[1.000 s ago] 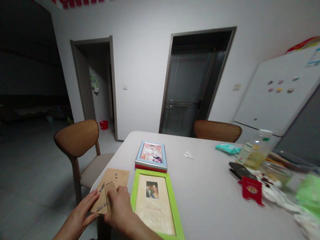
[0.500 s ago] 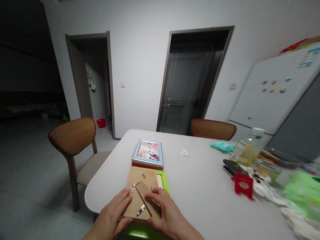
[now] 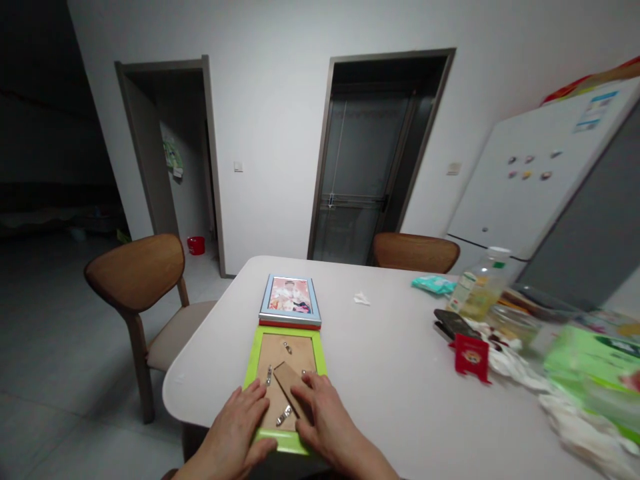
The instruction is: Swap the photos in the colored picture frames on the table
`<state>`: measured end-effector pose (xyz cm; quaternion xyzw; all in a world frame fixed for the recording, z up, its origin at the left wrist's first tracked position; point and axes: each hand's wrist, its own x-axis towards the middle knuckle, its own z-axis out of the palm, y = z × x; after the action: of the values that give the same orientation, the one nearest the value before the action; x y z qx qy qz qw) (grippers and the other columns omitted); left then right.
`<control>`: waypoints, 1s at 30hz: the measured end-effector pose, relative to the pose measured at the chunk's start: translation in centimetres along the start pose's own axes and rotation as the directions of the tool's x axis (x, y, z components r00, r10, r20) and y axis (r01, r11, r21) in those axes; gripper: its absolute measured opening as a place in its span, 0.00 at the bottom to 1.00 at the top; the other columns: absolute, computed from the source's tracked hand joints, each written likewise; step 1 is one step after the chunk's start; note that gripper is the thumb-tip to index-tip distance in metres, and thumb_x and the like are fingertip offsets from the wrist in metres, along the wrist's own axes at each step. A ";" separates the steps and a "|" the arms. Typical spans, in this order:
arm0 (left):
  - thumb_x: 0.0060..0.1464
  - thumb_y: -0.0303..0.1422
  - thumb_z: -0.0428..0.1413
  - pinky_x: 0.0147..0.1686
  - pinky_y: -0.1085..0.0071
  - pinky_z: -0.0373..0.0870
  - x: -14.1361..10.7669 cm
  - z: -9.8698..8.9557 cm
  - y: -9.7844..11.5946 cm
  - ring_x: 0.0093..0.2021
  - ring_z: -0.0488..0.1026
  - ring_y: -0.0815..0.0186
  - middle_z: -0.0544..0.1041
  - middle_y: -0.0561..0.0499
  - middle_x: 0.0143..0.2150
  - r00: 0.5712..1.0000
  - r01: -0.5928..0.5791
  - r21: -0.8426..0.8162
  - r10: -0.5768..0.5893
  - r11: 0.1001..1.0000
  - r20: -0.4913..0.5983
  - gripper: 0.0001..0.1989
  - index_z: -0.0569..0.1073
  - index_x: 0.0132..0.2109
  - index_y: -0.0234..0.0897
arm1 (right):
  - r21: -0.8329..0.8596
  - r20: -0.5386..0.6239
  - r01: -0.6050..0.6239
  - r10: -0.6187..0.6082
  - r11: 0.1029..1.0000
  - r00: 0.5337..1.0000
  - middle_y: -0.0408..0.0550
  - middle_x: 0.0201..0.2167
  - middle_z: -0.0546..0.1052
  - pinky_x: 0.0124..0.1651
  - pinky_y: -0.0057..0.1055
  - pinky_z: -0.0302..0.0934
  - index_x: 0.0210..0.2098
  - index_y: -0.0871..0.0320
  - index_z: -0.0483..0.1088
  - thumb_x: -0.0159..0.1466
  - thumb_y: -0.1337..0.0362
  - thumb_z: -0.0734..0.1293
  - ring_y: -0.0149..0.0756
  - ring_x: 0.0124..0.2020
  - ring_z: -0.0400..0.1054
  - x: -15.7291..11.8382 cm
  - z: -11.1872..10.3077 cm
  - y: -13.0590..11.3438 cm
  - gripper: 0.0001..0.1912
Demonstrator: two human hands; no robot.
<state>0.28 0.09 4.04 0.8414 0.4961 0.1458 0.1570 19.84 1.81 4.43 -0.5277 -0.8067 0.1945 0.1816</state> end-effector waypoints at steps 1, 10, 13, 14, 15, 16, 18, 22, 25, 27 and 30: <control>0.44 0.41 0.55 0.56 0.53 0.46 -0.1 0.1 0.0 0.58 0.53 0.57 0.60 0.44 0.57 1.000 -0.022 -0.015 0.022 1.000 0.009 0.26 0.63 0.51 0.36 | -0.028 -0.004 0.014 -0.015 0.999 1.000 0.54 0.49 0.61 0.52 0.36 0.47 0.43 0.58 0.67 0.49 0.67 0.60 0.42 0.50 0.54 0.1 -0.1 -0.1 0.20; 0.39 0.35 0.58 0.56 0.54 0.45 -0.4 1.0 -0.7 0.57 0.54 0.59 0.60 0.45 0.57 0.999 -0.041 -0.059 0.040 0.997 -0.007 0.20 0.66 0.42 0.38 | -0.173 -0.084 0.156 -0.172 0.973 0.982 0.46 0.39 0.66 0.42 0.34 0.51 0.30 0.52 0.70 0.55 0.65 0.60 0.37 0.42 0.57 0.3 1.5 -1.3 0.08; 0.39 0.36 0.58 0.56 0.55 0.45 -0.3 1.0 -0.6 0.57 0.54 0.60 0.60 0.46 0.57 0.999 -0.035 -0.069 0.034 0.997 -0.016 0.19 0.67 0.42 0.38 | -0.179 -0.097 0.199 -0.218 0.964 0.971 0.46 0.34 0.67 0.41 0.32 0.51 0.25 0.54 0.69 0.58 0.65 0.58 0.35 0.39 0.57 0.0 2.1 -1.8 0.10; 0.39 0.36 0.58 0.56 0.56 0.45 -0.3 0.9 -0.5 0.57 0.54 0.60 0.61 0.46 0.56 1.000 -0.024 -0.069 0.023 0.997 -0.012 0.20 0.67 0.42 0.38 | -0.178 -0.093 0.214 -0.233 0.960 0.968 0.45 0.34 0.67 0.40 0.32 0.51 0.25 0.54 0.69 0.58 0.64 0.57 0.34 0.38 0.57 -0.2 2.0 -1.9 0.10; 0.39 0.36 0.58 0.56 0.56 0.45 -0.3 0.8 -0.4 0.57 0.54 0.60 0.61 0.45 0.56 1.000 -0.013 -0.068 0.013 0.998 -0.005 0.21 0.67 0.43 0.37 | -0.176 -0.082 0.231 -0.248 0.957 0.965 0.45 0.34 0.67 0.41 0.32 0.51 0.26 0.55 0.68 0.58 0.64 0.57 0.34 0.38 0.57 -0.4 1.8 -2.1 0.10; 0.40 0.35 0.58 0.56 0.57 0.45 -0.3 0.7 -0.3 0.57 0.54 0.60 0.61 0.45 0.56 1.000 -0.005 -0.066 0.005 0.998 0.004 0.22 0.66 0.44 0.37 | -0.172 -0.064 0.248 -0.262 0.953 0.963 0.45 0.35 0.67 0.41 0.32 0.51 0.27 0.55 0.68 0.58 0.63 0.58 0.34 0.38 0.57 -0.7 1.5 -2.2 0.09; 0.41 0.35 0.57 0.56 0.58 0.45 -0.3 0.4 0.0 0.57 0.53 0.60 0.60 0.44 0.56 1.000 0.006 -0.060 -0.005 0.998 0.021 0.24 0.64 0.48 0.35 | -0.165 -0.023 0.274 -0.281 0.948 0.959 0.45 0.36 0.66 0.42 0.33 0.51 0.30 0.54 0.67 0.58 0.61 0.58 0.35 0.40 0.56 -1.4 0.9 -2.5 0.08; 0.42 0.34 0.56 0.56 0.59 0.44 -0.3 0.2 0.2 0.57 0.54 0.61 0.61 0.42 0.56 1.000 0.017 -0.048 -0.016 0.999 0.023 0.28 0.60 0.52 0.33 | -0.160 0.024 0.308 -0.308 0.938 0.951 0.46 0.41 0.66 0.45 0.35 0.51 0.38 0.52 0.66 0.55 0.57 0.61 0.38 0.43 0.56 -2.2 0.3 -2.7 0.12; 0.41 0.35 0.56 0.56 0.59 0.45 -0.2 0.1 0.1 0.57 0.54 0.61 0.61 0.43 0.56 1.000 0.022 -0.048 -0.021 0.999 0.022 0.28 0.61 0.52 0.35 | -0.138 0.005 0.306 -0.308 0.942 0.951 0.46 0.42 0.66 0.45 0.34 0.52 0.38 0.52 0.66 0.54 0.58 0.62 0.37 0.43 0.57 -2.0 0.5 -2.2 0.12; 0.40 0.35 0.57 0.56 0.59 0.45 -0.2 0.1 0.1 0.57 0.54 0.60 0.61 0.44 0.56 0.999 0.027 -0.047 -0.026 0.999 0.025 0.29 0.62 0.51 0.35 | -0.143 -0.085 0.249 -0.263 0.958 0.961 0.48 0.44 0.65 0.46 0.34 0.53 0.42 0.54 0.64 0.56 0.61 0.60 0.37 0.44 0.57 -1.3 0.6 -1.4 0.14; 0.38 0.34 0.57 0.56 0.60 0.45 -0.2 -0.1 0.2 0.57 0.55 0.60 0.61 0.43 0.56 0.999 0.032 -0.039 -0.031 0.999 0.026 0.31 0.60 0.52 0.35 | -0.187 -0.240 0.074 -0.119 0.980 0.963 0.53 0.44 0.65 0.46 0.34 0.53 0.46 0.59 0.63 0.57 0.64 0.57 0.39 0.44 0.57 0.1 0.4 0.0 0.17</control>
<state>0.31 -0.12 4.18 0.8321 0.5042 0.1425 0.1821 19.60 1.88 4.06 -0.5219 -0.8162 0.0452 0.2438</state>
